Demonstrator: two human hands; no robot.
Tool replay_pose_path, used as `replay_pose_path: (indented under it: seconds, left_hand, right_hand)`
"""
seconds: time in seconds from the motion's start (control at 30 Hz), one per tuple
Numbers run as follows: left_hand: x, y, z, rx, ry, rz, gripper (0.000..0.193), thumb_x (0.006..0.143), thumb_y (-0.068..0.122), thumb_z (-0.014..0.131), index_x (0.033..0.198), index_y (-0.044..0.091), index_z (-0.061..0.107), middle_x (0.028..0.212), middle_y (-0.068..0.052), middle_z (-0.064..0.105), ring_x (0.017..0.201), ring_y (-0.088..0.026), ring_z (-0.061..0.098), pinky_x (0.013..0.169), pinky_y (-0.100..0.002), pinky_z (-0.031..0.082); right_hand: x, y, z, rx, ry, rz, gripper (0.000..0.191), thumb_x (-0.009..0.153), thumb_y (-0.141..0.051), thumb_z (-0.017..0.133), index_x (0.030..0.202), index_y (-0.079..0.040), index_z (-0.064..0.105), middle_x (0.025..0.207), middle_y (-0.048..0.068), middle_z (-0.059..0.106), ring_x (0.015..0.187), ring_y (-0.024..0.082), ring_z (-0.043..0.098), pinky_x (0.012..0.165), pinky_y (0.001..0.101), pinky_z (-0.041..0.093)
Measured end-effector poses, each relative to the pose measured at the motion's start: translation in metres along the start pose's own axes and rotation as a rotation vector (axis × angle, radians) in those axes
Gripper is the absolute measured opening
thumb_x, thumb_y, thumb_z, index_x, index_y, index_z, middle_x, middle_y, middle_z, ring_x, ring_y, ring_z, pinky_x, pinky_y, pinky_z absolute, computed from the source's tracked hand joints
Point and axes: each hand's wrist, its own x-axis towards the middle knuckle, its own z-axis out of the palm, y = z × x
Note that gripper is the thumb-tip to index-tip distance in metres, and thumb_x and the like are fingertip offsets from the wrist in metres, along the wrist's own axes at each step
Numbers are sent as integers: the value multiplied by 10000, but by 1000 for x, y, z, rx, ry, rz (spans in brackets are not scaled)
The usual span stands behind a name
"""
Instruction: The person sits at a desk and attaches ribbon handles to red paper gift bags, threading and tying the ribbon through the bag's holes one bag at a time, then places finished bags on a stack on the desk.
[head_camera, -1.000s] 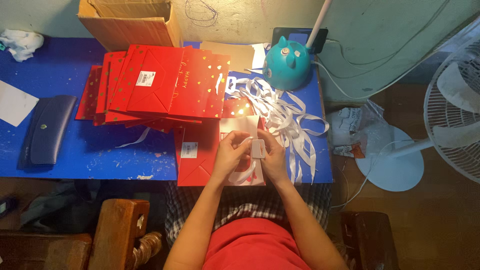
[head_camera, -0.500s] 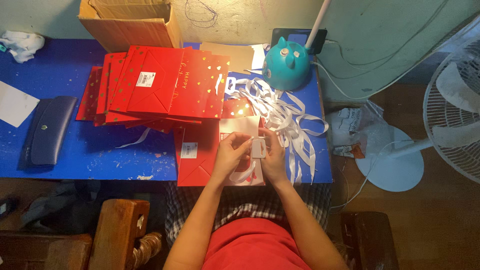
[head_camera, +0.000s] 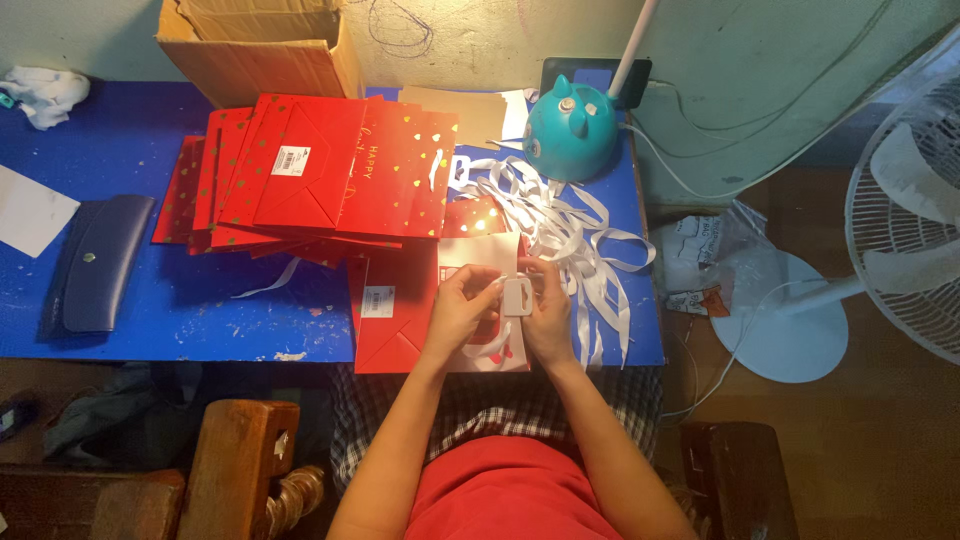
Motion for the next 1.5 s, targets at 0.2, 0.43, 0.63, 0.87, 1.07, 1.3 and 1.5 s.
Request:
replay_pose_path:
  seconds: [0.2,0.43,0.63,0.87,1.07,1.3,1.5]
  left_hand:
    - [0,0,0,-26,-5,1,243,947,154,712,1145,17,674,854,-16,713,740,-64,661,613,-229,554]
    - [0,0,0,9,9,2,226,955,167,713,1112,6,686,831,-22,701,710,-61,642,590,-230,549]
    - [-2,-1,0,28,8,-18,220,947,176,706,1082,3,697,861,-13,705,698,-55,626,579,-229,541]
    - [-2,-5,-1,39,13,-2,222,951,192,704,1078,10,694,838,-14,694,702,-53,632,577,-226,543]
    - [-6,-6,-1,164,66,-49,214,936,206,729,1031,15,712,736,-14,680,611,-59,617,525,-229,514]
    - [-11,-11,0,155,75,-79,176,930,176,714,1021,26,697,741,-19,693,621,-67,651,516,-225,529]
    - [-26,-23,1,142,96,-82,153,942,152,683,1024,26,657,778,-29,699,632,-69,671,517,-240,550]
  right_hand:
    - [3,0,1,-23,-47,-2,193,997,-130,643,1163,-36,671,953,59,760,892,107,726,754,278,578]
    - [0,7,-2,-172,-26,-50,160,974,-129,637,1093,-24,656,870,61,729,807,128,705,706,291,550]
    - [2,6,-2,115,20,-72,227,1034,-112,566,1241,-18,560,1068,69,696,962,147,684,818,289,564]
    - [1,6,-2,56,-58,11,188,1001,-117,629,1158,-13,643,970,53,732,864,126,707,734,283,579]
    - [-3,8,0,-29,78,-8,125,1055,-148,590,1104,-38,625,894,32,715,826,90,689,728,268,558]
    - [-1,4,-2,-11,-84,6,163,985,-131,651,1121,-42,663,931,52,756,885,95,704,751,271,559]
    - [-6,4,-7,-173,-135,101,146,939,-143,674,1039,-38,695,817,58,758,763,113,736,655,282,552]
